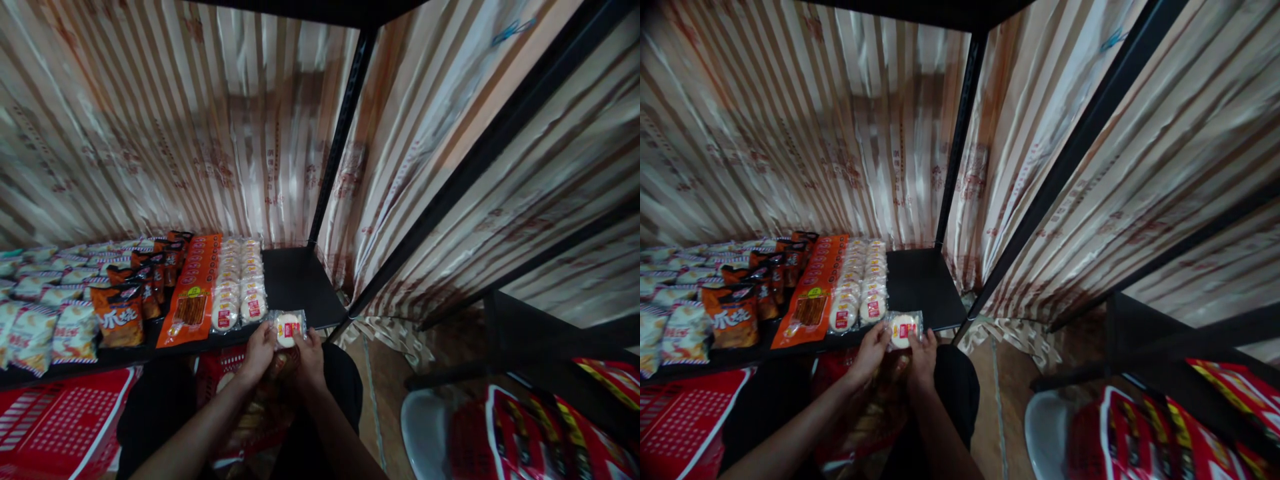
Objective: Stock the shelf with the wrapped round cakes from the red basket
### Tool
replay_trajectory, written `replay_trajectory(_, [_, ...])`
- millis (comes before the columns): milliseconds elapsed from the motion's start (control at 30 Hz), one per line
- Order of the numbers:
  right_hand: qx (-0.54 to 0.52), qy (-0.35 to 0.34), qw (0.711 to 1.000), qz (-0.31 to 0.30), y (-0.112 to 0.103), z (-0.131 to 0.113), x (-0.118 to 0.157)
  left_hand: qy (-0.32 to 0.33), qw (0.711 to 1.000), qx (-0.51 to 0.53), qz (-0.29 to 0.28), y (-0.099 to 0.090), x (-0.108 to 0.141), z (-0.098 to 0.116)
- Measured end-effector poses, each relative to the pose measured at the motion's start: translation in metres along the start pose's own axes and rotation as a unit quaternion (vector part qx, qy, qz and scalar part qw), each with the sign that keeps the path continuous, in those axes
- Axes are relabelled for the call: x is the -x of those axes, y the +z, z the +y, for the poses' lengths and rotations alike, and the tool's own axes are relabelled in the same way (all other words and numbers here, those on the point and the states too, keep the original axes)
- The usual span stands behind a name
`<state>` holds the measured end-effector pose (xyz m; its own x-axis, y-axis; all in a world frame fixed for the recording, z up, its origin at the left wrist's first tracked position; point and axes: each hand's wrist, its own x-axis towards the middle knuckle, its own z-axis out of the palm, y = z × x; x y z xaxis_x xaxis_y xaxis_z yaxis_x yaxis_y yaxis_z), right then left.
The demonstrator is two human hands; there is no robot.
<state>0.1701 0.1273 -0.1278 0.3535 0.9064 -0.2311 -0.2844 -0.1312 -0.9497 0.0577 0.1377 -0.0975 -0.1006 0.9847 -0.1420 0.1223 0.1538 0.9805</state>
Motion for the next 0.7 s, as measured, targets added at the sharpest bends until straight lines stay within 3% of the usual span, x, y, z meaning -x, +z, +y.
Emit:
replay_trajectory(67, [0.049, -0.024, 0.998, 0.039, -0.006, -0.002, -0.005, 0.017, 0.997, -0.074, -0.003, -0.004, -0.004, 0.006])
replay_trajectory(133, [0.147, -0.104, 0.982, 0.052, -0.011, -0.008, -0.009, 0.035, 0.99, -0.132, -0.028, -0.009, -0.008, 0.014])
replay_trajectory(233, [0.293, -0.238, 0.926, 0.02, -0.016, -0.02, -0.012, 0.072, 0.976, -0.186, -0.081, -0.013, -0.012, 0.028])
replay_trajectory(333, [0.364, -0.306, 0.879, -0.028, -0.018, -0.03, -0.016, 0.111, 0.958, -0.229, -0.128, -0.017, -0.017, 0.042])
replay_trajectory(433, [0.397, -0.314, 0.86, -0.067, -0.018, -0.037, -0.02, 0.133, 0.942, -0.265, -0.161, -0.019, -0.022, 0.055])
replay_trajectory(700, [0.392, -0.251, 0.882, -0.082, -0.016, -0.05, -0.036, 0.179, 0.914, -0.304, -0.198, -0.016, -0.041, 0.072])
